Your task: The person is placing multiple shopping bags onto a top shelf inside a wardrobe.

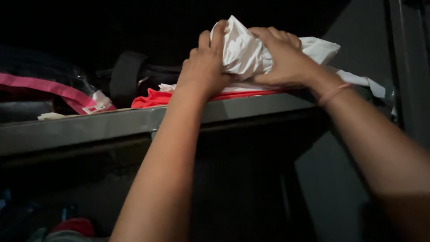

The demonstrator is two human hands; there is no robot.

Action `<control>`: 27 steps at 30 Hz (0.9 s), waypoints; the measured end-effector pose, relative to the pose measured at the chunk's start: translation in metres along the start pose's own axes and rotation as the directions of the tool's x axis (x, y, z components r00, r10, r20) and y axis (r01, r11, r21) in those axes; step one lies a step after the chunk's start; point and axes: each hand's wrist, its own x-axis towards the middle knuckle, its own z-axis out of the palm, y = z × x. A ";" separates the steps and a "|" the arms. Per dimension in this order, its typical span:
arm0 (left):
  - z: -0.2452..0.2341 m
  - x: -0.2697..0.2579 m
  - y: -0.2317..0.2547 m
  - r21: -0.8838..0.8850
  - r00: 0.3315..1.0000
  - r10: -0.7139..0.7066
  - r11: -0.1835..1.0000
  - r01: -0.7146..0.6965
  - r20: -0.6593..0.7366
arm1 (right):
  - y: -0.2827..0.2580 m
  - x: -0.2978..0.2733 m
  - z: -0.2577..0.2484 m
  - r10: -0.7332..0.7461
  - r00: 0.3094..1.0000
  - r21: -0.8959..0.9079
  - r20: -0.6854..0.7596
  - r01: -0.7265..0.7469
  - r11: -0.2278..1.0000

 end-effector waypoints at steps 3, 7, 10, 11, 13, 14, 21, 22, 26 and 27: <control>-0.001 -0.002 0.002 -0.019 0.999 -0.032 0.999 0.032 -0.004 | -0.008 -0.002 -0.035 0.059 0.978 0.204 0.201 -0.101 0.974; 0.002 -0.003 0.000 -0.029 0.999 -0.005 1.000 0.003 -0.054 | -0.015 -0.006 -0.050 -0.022 0.974 0.112 0.227 -0.004 0.994; 0.001 -0.003 0.003 -0.032 0.994 0.023 0.999 -0.026 -0.111 | -0.017 -0.010 -0.049 0.097 0.973 -0.175 0.211 -0.060 0.983; -0.003 -0.004 0.005 -0.031 0.992 0.021 0.999 -0.025 -0.128 | -0.016 -0.012 -0.048 0.105 0.980 -0.161 0.171 -0.077 0.984; -0.008 -0.005 0.008 -0.029 0.989 0.019 0.999 -0.024 -0.145 | -0.016 -0.015 -0.046 0.114 0.985 -0.145 0.130 -0.095 0.985; -0.008 -0.005 0.009 -0.044 0.981 0.068 0.996 -0.078 -0.183 | -0.016 -0.017 -0.046 0.136 0.981 -0.147 0.137 -0.115 0.982; -0.012 -0.005 0.011 0.038 0.914 0.298 0.953 -0.299 -0.275 | -0.030 -0.040 -0.038 -0.039 0.986 -0.317 -0.165 -0.015 0.948; -0.011 -0.005 0.011 0.036 0.913 0.299 0.953 -0.301 -0.277 | -0.040 -0.040 -0.044 -0.039 0.986 -0.320 -0.165 -0.016 0.947; -0.011 -0.006 0.012 0.021 0.932 0.260 0.965 -0.263 -0.253 | -0.063 -0.043 -0.052 0.310 0.927 -0.303 -0.211 -0.363 0.881; -0.012 -0.007 0.013 0.031 0.932 0.261 0.965 -0.262 -0.252 | -0.064 -0.044 -0.051 0.457 0.877 -0.252 -0.151 -0.481 0.840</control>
